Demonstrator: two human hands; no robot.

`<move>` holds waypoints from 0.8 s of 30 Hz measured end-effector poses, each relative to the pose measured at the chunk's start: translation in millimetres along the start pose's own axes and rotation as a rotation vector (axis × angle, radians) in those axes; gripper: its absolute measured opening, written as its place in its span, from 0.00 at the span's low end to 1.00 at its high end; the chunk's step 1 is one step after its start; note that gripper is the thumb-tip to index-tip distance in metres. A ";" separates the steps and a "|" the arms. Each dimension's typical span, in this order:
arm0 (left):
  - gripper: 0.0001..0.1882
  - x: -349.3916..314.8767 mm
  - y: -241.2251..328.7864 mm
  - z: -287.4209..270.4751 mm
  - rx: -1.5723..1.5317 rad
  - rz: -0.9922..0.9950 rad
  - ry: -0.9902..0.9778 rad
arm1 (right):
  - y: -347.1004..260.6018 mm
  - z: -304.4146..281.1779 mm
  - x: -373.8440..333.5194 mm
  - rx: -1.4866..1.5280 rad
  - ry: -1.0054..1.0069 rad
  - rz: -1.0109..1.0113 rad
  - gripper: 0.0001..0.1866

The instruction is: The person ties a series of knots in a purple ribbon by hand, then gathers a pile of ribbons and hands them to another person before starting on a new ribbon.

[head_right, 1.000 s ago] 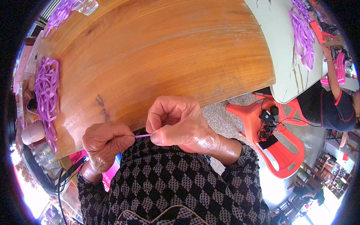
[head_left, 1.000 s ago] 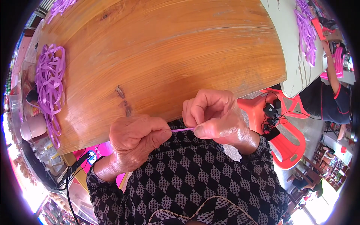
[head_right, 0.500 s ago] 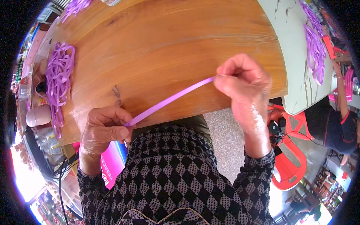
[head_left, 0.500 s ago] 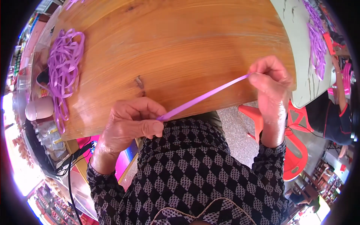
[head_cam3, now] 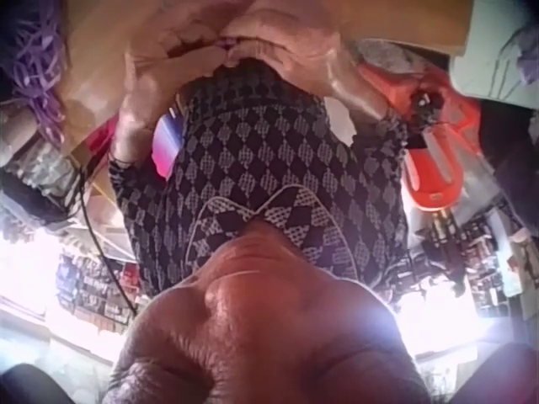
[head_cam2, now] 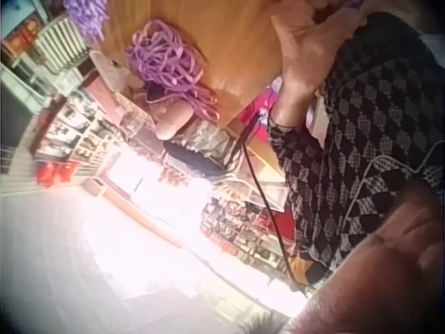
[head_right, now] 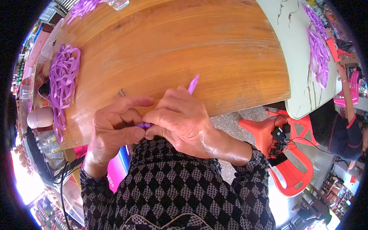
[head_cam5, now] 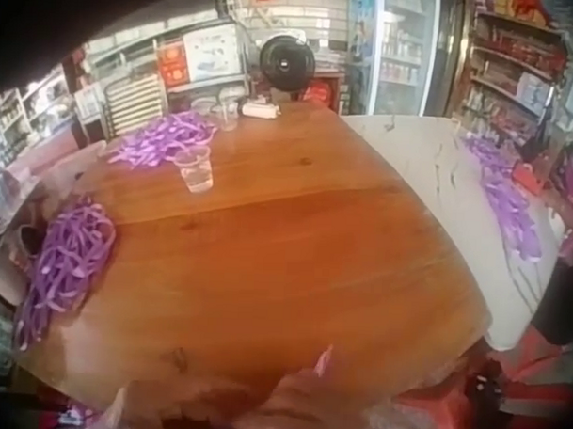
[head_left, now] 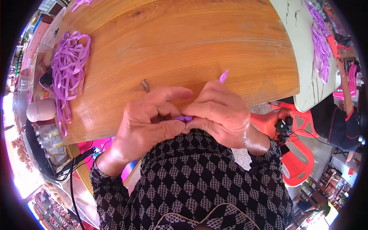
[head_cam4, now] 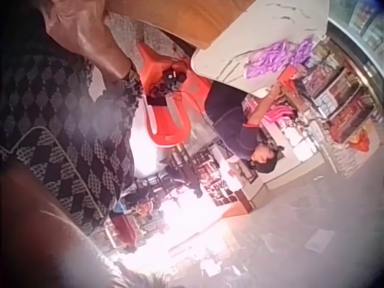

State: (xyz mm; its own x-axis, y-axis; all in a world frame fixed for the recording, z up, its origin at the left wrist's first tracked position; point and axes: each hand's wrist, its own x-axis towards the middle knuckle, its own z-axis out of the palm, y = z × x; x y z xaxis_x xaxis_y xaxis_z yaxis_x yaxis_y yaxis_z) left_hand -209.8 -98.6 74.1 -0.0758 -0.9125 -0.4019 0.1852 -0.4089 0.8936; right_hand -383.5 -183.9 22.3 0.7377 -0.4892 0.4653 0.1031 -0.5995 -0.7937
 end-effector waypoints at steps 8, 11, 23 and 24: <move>0.09 2.0 4.6 0.0 0.151 -0.096 -0.008 | -3.6 -7.0 3.6 -0.187 0.061 -0.146 0.14; 0.08 -5.2 6.4 -21.2 0.333 -0.092 -0.082 | -6.6 -32.7 5.6 -0.177 0.120 -0.012 0.10; 0.17 -86.8 -14.4 -171.7 0.398 0.013 0.541 | 85.7 -221.0 -76.7 -0.016 0.896 0.476 0.11; 0.18 -97.8 -20.1 -187.5 0.397 0.034 0.607 | 89.9 -237.2 -83.0 -0.090 0.967 0.494 0.11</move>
State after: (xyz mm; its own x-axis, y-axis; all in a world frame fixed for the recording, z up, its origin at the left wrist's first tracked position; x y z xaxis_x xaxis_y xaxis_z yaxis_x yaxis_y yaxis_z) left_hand -22.4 0.2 57.9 0.5023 -0.8074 -0.3095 -0.2003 -0.4568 0.8667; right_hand -593.7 -347.3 5.3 -0.1567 -0.9566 0.2457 -0.1388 -0.2249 -0.9644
